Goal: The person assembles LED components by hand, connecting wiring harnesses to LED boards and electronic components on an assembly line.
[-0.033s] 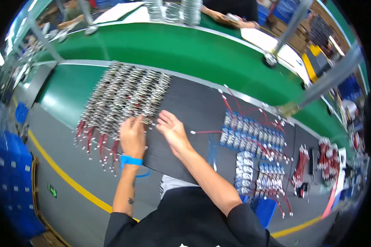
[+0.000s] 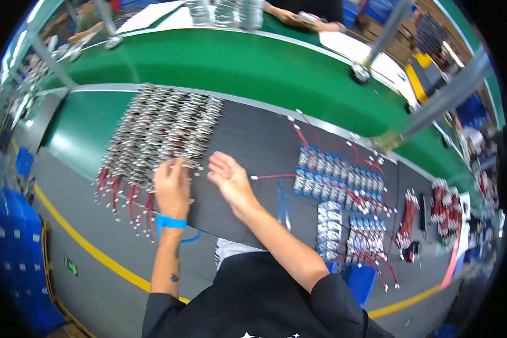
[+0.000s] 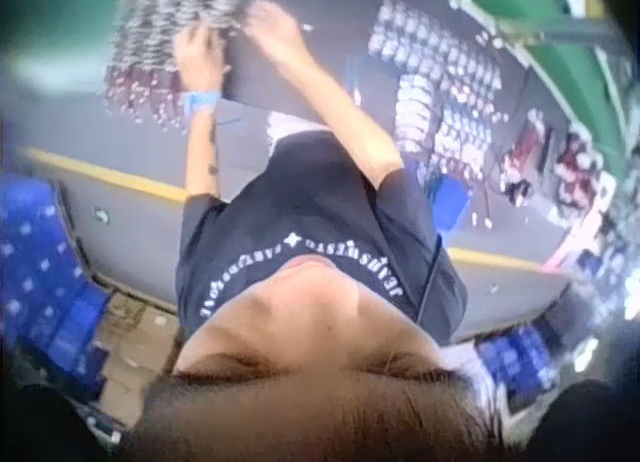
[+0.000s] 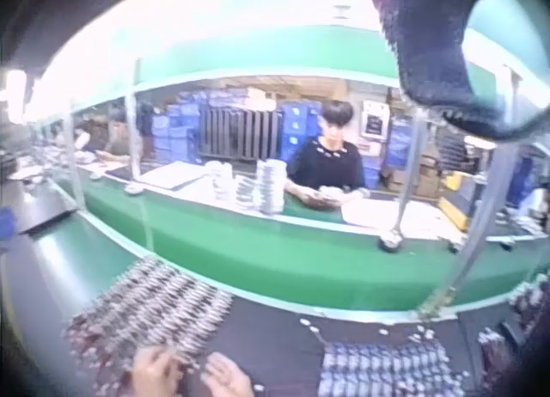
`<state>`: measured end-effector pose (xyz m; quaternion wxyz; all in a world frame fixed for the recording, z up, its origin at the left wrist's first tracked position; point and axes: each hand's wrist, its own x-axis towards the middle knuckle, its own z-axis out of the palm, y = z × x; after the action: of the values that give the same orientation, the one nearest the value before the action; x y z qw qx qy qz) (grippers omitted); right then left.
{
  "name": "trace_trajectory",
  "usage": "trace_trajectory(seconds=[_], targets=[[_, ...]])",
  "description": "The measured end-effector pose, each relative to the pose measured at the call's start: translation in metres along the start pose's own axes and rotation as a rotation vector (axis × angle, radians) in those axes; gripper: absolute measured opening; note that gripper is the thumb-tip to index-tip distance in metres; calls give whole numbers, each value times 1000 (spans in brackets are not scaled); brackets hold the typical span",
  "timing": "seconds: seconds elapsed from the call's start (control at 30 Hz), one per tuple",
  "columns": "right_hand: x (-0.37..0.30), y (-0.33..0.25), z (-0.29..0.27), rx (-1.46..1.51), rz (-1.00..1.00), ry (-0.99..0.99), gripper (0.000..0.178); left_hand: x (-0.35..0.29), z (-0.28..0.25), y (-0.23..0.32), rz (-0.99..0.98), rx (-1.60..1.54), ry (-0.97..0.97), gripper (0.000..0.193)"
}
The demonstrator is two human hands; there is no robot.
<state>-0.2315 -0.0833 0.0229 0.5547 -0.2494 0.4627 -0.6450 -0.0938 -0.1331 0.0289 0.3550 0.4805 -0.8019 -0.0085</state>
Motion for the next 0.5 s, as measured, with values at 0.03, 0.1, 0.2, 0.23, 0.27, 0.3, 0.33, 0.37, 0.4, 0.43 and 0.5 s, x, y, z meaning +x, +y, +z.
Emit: trace_trajectory(seconds=[0.03,0.1,0.2,0.23,0.27,0.3,0.33,0.37,0.4,0.43,0.5], targets=[[-19,-6,-7,-68,-46,-36,52,0,-10,5,-2,-38,8,28],[-66,-14,-24,-225,-138,-50,43,-8,-24,22,-57,-182,-4,32],[-141,-39,-49,-593,-210,-30,25,-32,-38,48,-23,-398,-232,31],[-161,-42,-61,-728,-234,-5,22,-36,-37,61,47,-448,-317,32],[-179,-42,-73,-860,-255,11,19,-40,-33,77,115,-493,-399,32],[-198,-40,-80,-892,-220,142,17,-43,-32,92,149,-482,-501,38],[-215,-35,-88,-925,-189,274,16,-44,-27,102,251,-456,-621,49],[-232,-26,-95,-912,-182,455,15,-45,-21,111,324,-468,-705,55],[-248,-16,-102,-889,-175,628,13,-47,-17,118,395,-472,-788,61],[-261,-9,-110,-831,-171,774,13,-50,-11,126,393,-475,-797,61],[-276,-4,-127,-820,-205,970,13,-56,2,133,560,-456,-833,71]])
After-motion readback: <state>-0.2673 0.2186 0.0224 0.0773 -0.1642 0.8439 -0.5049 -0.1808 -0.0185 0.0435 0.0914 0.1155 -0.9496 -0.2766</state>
